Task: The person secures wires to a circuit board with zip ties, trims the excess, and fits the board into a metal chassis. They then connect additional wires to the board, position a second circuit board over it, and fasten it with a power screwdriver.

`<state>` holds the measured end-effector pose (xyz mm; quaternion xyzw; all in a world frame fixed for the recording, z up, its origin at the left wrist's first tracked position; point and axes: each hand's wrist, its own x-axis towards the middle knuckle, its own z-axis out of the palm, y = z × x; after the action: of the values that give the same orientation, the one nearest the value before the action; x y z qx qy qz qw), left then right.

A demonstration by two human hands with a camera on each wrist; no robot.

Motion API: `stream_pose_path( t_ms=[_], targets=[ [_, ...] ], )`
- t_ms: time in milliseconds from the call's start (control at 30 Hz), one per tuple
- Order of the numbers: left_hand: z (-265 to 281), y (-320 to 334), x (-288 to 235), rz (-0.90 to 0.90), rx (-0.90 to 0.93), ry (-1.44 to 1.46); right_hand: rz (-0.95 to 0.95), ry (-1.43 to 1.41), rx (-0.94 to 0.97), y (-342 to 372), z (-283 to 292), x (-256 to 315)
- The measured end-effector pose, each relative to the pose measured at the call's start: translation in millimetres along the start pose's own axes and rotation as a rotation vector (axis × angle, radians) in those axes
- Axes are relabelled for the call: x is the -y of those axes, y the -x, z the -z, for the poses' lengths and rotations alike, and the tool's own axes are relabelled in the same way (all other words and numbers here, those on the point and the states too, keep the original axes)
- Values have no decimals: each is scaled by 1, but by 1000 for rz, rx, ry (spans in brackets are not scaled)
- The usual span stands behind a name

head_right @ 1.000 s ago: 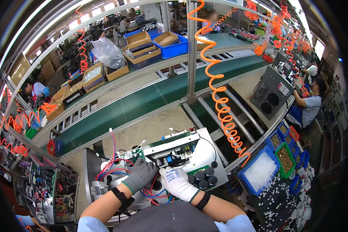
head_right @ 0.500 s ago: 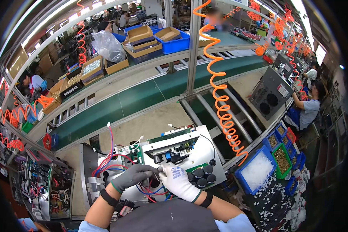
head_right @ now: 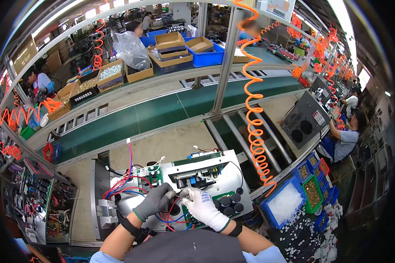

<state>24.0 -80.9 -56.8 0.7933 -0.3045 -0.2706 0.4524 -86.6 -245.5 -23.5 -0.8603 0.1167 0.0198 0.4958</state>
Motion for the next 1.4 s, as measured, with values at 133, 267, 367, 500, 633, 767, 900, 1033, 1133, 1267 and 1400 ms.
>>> stream_pose_path(
  t_ms=[133, 267, 367, 500, 633, 767, 900, 1033, 1133, 1267, 1400],
  targets=[
    [-4, -3, 7, -98, -18, -124, 9, -42, -34, 0, -4, -5],
    [-2, -3, 2, -63, 20, -120, -57, 18, 1, 0, -1, 1],
    [2, -3, -6, -60, 67, -103, -9, 59, -40, -1, -7, -4],
    [2, -5, -3, -42, 90, -104, 113, 109, -125, -1, -12, -9],
    [10, 0, -14, -1, 153, -4, -25, -199, -89, 4, -8, 5],
    [10, -1, -17, 2, 144, 8, -39, -307, -133, 6, -11, 3],
    [3, -1, -17, -45, 65, -54, 87, -291, -188, 21, -4, 13],
    [-6, -1, -6, -103, 9, -273, 109, -426, -182, 34, -6, 7],
    [1, 7, -21, -172, -100, -484, 106, -339, -56, 38, 26, 24],
    [0, 19, -44, -254, -96, -654, 319, 511, 33, 34, 49, 4],
    [-12, 11, -36, -320, -249, -882, 314, 756, 116, 24, 30, -1]
  ],
)
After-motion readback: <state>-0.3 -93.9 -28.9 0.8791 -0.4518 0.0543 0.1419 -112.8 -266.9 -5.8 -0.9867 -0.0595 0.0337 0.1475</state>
